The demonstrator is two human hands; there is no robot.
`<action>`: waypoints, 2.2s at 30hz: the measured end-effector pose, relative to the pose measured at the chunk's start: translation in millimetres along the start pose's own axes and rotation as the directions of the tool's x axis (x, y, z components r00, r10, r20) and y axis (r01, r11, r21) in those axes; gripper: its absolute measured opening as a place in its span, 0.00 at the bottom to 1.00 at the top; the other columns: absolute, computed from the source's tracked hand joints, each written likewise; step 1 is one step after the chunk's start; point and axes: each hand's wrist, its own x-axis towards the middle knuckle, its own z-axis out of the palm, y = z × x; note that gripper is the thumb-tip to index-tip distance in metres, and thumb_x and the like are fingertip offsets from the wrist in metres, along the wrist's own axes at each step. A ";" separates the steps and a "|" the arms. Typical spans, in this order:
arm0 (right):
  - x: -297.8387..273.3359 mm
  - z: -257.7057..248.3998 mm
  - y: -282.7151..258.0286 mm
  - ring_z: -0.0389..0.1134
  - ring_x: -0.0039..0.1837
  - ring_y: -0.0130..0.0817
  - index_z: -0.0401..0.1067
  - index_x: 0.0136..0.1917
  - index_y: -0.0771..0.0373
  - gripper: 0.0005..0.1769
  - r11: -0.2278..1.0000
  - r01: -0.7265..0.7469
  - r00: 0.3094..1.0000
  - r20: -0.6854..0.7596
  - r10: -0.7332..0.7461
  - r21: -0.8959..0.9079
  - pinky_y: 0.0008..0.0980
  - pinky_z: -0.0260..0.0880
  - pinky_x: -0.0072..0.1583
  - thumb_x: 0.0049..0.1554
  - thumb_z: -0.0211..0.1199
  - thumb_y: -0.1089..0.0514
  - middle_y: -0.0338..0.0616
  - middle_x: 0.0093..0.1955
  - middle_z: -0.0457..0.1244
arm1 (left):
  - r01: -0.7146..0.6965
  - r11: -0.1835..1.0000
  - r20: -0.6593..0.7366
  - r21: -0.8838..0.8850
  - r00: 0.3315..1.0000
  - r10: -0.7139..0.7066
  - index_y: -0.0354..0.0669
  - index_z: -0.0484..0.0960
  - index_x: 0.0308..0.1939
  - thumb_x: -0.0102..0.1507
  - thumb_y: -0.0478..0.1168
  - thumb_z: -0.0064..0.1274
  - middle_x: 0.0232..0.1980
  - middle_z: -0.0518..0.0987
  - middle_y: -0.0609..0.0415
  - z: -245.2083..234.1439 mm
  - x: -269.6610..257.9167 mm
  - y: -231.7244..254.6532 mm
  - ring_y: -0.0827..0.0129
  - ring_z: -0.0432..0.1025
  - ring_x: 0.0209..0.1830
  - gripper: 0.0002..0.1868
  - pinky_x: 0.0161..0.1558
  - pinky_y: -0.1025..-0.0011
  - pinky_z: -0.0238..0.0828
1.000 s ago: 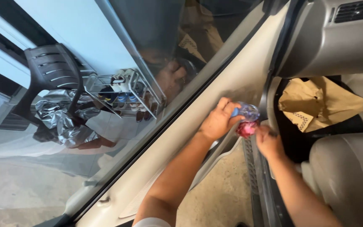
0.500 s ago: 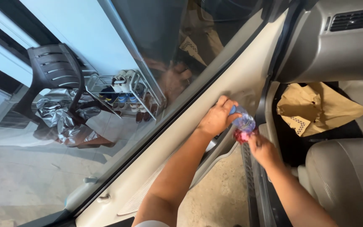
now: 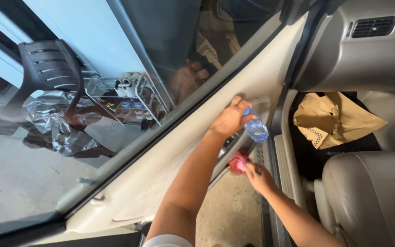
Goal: Cleaning and organizing the interior of a car, including dusting surfaces and removing trash.
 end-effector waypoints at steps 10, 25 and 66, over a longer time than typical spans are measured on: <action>60.8 -63.6 36.0 0.72 0.43 0.47 0.78 0.46 0.57 0.10 0.936 -0.260 0.906 -0.395 0.150 -0.239 0.41 0.72 0.46 0.66 0.59 0.54 0.49 0.41 0.70 | -0.037 0.992 -0.061 -0.123 0.998 0.029 0.46 0.76 0.54 0.63 0.51 0.60 0.58 0.73 0.45 4.4 9.1 -20.1 0.44 0.75 0.53 0.21 0.53 0.52 0.74; 53.8 -49.2 36.5 0.73 0.48 0.47 0.78 0.53 0.56 0.07 0.988 -0.082 0.949 -0.313 0.038 -0.130 0.40 0.74 0.50 0.64 0.60 0.57 0.47 0.47 0.71 | -0.088 0.982 -0.081 -0.165 0.994 0.075 0.44 0.77 0.51 0.61 0.49 0.63 0.54 0.75 0.44 8.8 8.5 -22.8 0.44 0.76 0.51 0.21 0.51 0.53 0.74; 93.6 -101.8 -264.8 0.73 0.44 0.39 0.79 0.48 0.59 0.13 0.902 -0.428 0.881 0.194 0.431 -0.057 0.41 0.73 0.48 0.59 0.68 0.48 0.46 0.43 0.72 | -0.108 0.948 -0.212 -0.298 0.976 0.045 0.44 0.79 0.49 0.57 0.52 0.66 0.51 0.77 0.48 -88.4 -27.9 -13.4 0.53 0.76 0.50 0.23 0.53 0.61 0.75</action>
